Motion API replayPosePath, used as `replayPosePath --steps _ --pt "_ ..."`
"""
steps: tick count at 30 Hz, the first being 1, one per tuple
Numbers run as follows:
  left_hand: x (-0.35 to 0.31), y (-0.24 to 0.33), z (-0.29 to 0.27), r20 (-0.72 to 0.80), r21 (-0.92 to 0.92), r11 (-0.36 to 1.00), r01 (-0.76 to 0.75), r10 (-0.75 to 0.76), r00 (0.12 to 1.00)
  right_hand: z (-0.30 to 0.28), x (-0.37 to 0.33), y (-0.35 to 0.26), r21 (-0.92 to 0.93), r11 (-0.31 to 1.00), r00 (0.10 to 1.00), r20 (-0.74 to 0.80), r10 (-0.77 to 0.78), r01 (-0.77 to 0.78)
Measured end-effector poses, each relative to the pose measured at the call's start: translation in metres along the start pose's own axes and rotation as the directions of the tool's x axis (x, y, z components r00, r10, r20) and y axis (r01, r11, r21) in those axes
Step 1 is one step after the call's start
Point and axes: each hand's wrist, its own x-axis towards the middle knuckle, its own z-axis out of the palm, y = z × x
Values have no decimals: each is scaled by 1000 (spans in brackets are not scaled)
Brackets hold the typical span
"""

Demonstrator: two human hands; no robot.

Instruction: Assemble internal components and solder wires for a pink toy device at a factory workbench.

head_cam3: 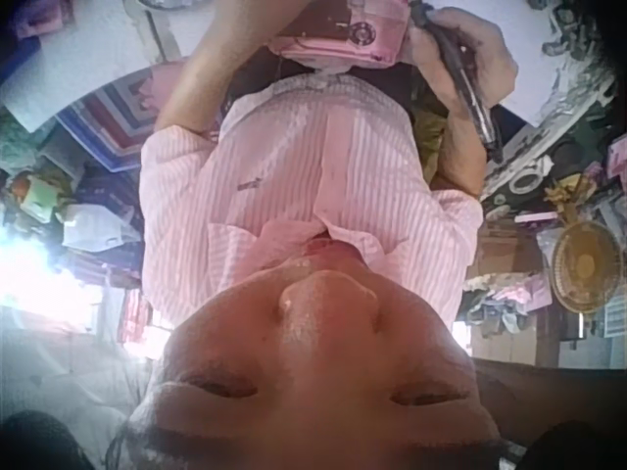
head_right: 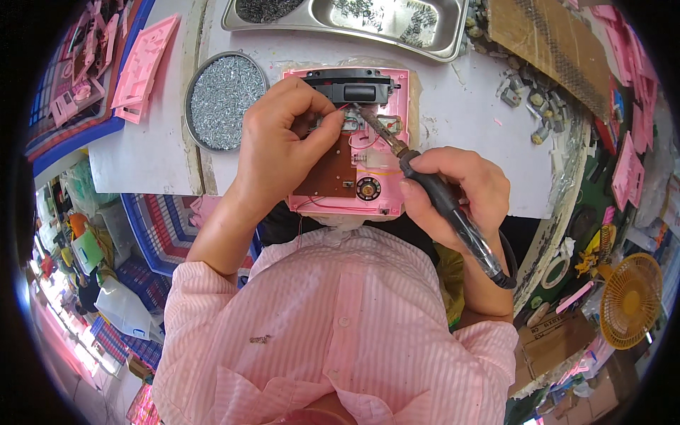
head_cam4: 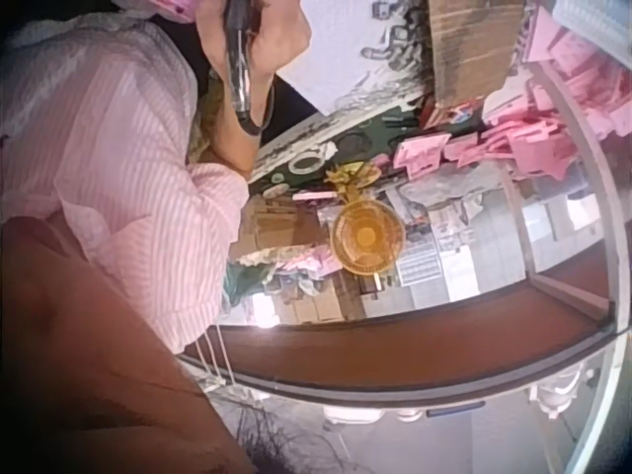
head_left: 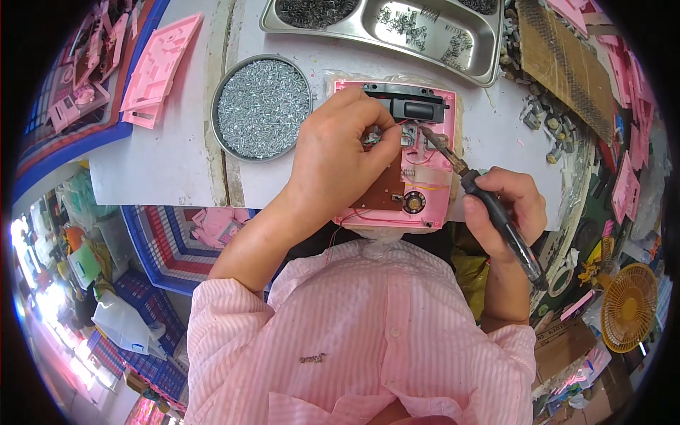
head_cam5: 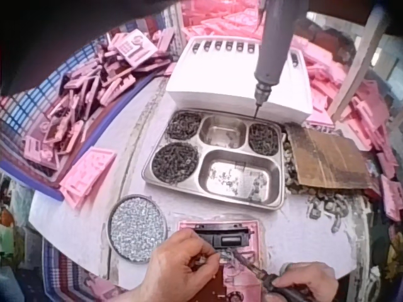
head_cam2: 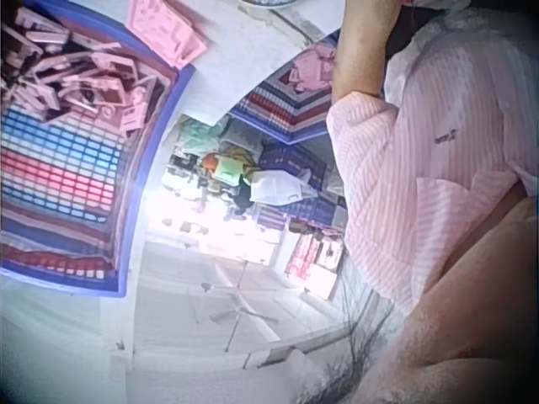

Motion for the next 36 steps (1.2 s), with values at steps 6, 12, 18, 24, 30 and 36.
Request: replayPosePath --steps 6,12,18,24,30,36 --pt "-1 -1 1 -32 0 1000 -13 13 999 3 3 1 -24 1000 999 34 -19 19" --pt "-1 2 -2 6 21 999 45 -45 999 4 9 0 -34 999 997 63 -39 41" --pt "-1 1 1 -17 39 999 6 -5 1000 0 19 5 -164 945 951 177 -252 281" --pt "-3 -1 4 -62 67 997 -35 39 997 -9 20 1 -108 974 969 170 -180 200" --pt "-3 -2 7 -93 100 992 -72 81 992 -7 19 2 -81 987 980 156 -124 138" --pt "-4 -2 9 -110 116 990 -82 95 989 -3 19 7 -105 989 983 163 -82 100"
